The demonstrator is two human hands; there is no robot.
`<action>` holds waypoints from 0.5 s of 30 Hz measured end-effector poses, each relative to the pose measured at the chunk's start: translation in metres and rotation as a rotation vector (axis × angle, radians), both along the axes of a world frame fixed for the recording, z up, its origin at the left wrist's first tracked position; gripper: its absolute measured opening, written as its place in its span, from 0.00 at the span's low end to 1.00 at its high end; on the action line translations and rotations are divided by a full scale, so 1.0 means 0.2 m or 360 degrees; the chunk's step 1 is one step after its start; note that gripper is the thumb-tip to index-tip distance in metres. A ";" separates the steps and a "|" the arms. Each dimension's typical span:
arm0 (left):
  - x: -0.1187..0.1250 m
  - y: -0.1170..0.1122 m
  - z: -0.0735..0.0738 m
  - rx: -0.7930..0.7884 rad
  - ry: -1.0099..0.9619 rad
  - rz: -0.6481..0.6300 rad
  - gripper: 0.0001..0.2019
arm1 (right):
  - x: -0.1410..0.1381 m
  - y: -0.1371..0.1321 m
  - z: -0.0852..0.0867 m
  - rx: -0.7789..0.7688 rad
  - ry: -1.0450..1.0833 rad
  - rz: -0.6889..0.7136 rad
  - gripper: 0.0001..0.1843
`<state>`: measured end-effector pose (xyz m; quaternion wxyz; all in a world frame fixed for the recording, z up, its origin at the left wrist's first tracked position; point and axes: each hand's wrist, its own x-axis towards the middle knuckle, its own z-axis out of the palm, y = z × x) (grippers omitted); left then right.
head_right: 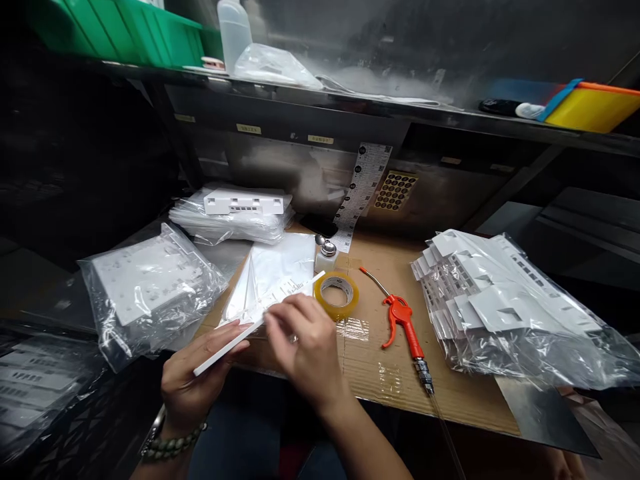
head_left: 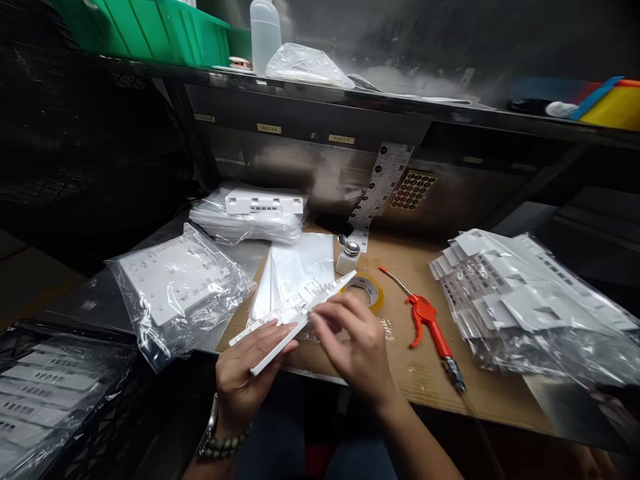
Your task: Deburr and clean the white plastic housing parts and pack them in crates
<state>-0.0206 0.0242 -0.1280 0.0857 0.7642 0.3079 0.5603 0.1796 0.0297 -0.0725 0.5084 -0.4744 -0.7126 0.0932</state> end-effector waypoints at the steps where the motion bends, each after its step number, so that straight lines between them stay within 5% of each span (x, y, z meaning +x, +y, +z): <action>1: 0.00 0.00 0.00 -0.0010 -0.0021 -0.0006 0.25 | 0.04 0.02 0.00 0.0023 -0.0001 -0.0082 0.05; 4: 0.02 0.00 0.03 -0.0060 -0.0132 -0.0044 0.23 | 0.20 0.08 0.00 0.0081 0.0215 -0.0481 0.05; 6: 0.02 0.00 0.05 -0.0095 -0.0184 -0.0055 0.21 | 0.31 0.11 -0.01 -0.0020 0.0690 -0.0537 0.07; 11: 0.03 0.02 0.07 -0.0183 -0.0334 -0.0261 0.15 | 0.39 0.11 -0.04 -0.0694 0.1770 0.0151 0.15; 15: 0.06 0.05 -0.02 -0.0331 -0.0536 -0.0406 0.09 | 0.34 0.08 -0.03 -0.0593 0.1992 0.0268 0.12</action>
